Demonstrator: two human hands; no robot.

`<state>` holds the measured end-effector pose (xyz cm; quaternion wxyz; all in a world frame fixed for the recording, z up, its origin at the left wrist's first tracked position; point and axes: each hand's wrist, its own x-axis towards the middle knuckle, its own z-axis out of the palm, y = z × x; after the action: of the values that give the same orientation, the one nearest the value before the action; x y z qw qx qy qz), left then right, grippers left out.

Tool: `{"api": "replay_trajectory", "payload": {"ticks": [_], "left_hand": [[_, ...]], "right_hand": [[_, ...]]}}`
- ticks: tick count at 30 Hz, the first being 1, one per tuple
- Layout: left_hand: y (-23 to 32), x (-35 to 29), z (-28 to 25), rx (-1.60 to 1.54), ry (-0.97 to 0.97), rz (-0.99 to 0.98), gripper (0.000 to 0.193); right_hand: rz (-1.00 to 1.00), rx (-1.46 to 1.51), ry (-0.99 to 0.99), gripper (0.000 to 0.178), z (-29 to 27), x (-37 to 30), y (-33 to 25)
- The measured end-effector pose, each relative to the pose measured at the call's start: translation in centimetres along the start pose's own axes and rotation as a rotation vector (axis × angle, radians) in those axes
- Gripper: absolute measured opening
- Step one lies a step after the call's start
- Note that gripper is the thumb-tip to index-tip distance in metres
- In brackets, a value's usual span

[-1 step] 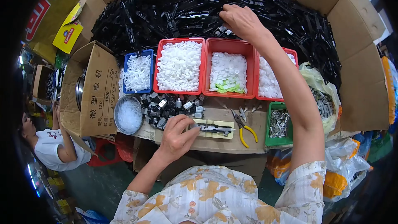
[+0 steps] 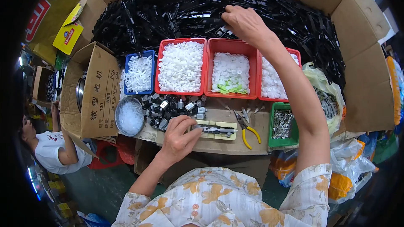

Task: The person assembles small plastic housings and metal inserts by hand, securing them with screws using pliers.

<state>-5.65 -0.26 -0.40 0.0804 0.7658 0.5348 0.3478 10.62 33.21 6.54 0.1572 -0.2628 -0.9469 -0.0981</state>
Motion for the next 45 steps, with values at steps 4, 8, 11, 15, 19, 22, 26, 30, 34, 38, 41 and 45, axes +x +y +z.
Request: {"api": "replay_trajectory", "payload": {"ticks": [4, 8, 11, 15, 19, 22, 26, 30, 34, 38, 41, 45], "left_hand": [[0.4, 1.7, -0.7, -0.113, 0.121, -0.087, 0.033], [-0.1, 3.2, -1.2, -0.587, 0.256, -0.446, 0.040], [-0.2, 3.1, -0.1, -1.026, 0.241, -0.594, 0.019], [0.6, 2.6, 0.4, -1.124, 0.241, -0.728, 0.013], [0.6, 1.3, 1.0, -1.184, 0.289, -0.754, 0.005], [0.7, 0.5, 0.6, -1.050, 0.269, -0.750, 0.010], [0.2, -0.9, -0.2, -0.774, 0.336, -0.668, 0.018], [0.3, -1.3, -0.8, -0.630, 0.369, -0.625, 0.018], [0.4, -1.2, -0.9, -0.492, 0.321, -0.569, 0.017], [0.8, -1.0, -0.9, -0.487, 0.320, -0.558, 0.017], [0.6, -1.1, -0.8, -0.478, 0.288, -0.541, 0.015], [0.7, -0.9, 0.0, -0.315, 0.220, -0.383, 0.017]], "right_hand": [[-0.029, 0.385, -0.164, 0.020, -4.3, -5.0, -4.9], [-0.051, 0.784, -0.549, 0.027, -6.0, -8.7, -10.0], [-0.050, 0.821, -0.608, 0.029, -6.6, -11.1, -12.7], [0.140, 0.877, -0.355, 0.026, -7.0, -13.6, -14.6], [0.192, 0.625, -0.102, 0.032, -7.3, -15.9, -16.5], [0.214, 0.586, -0.044, 0.033, -5.9, -17.8, -17.9], [0.242, 0.557, -0.035, 0.030, -4.0, -19.2, -19.4], [0.232, 0.511, -0.117, 0.024, -3.5, -19.0, -20.5], [0.198, 0.466, -0.199, 0.022, -3.1, -18.7, -20.7], [0.192, 0.437, -0.217, 0.022, -2.9, -18.7, -20.8], [0.201, 0.418, -0.251, 0.022, -3.1, -18.6, -20.9], [0.201, 0.383, -0.284, 0.022, -3.1, -18.4, -20.9]]}}
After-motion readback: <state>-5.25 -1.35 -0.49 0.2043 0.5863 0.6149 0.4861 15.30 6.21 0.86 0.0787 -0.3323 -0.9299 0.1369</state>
